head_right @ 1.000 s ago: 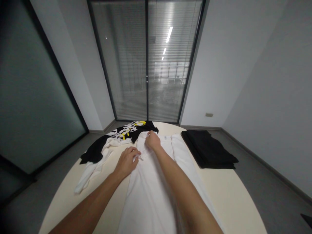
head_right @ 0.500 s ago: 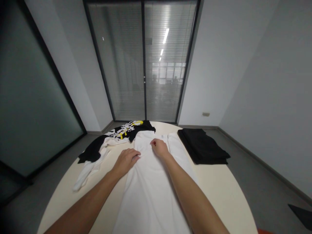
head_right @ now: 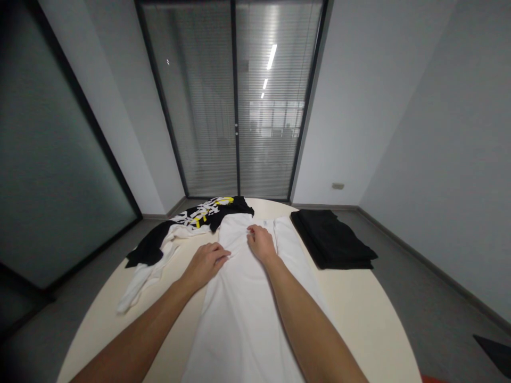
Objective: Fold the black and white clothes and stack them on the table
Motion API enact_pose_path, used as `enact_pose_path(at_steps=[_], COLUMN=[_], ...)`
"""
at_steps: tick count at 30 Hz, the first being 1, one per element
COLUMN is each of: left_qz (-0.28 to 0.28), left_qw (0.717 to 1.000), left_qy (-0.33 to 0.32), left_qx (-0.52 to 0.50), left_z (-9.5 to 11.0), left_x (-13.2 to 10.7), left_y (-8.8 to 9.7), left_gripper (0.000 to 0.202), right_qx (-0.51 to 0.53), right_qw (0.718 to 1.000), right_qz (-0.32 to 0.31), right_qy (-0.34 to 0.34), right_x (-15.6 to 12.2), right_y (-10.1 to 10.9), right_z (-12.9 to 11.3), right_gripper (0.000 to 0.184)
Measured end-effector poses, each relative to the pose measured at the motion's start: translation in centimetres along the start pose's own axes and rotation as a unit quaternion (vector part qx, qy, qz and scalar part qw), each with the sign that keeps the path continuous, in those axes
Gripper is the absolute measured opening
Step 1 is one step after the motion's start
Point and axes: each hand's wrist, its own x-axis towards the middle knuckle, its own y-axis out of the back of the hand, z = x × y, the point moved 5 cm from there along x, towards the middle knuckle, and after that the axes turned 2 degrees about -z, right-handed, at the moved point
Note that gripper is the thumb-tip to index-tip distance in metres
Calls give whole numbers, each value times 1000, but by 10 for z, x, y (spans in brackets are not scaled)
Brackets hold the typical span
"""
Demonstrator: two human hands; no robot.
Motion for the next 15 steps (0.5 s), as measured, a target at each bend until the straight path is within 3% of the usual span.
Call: enact_pose_path(at_steps=[3,11,15], left_qz=[3,22,77], left_qw=[1000,1000,991], left_qy=[4,-8,102], left_qx=[1,20,49], left_z=[0,3,-9], left_x=[2,0,-3], left_y=[0,2,10], left_gripper=[20,25,26], right_qx=[-65,-79,-66], right_qw=[998,996,992], right_qz=[-16,-7,-31], right_qy=[-4,32,99], right_x=[-3,-3,-9], right_y=[1,4,-1], right_z=[-4,-15,-30], right_gripper=[28,23,27])
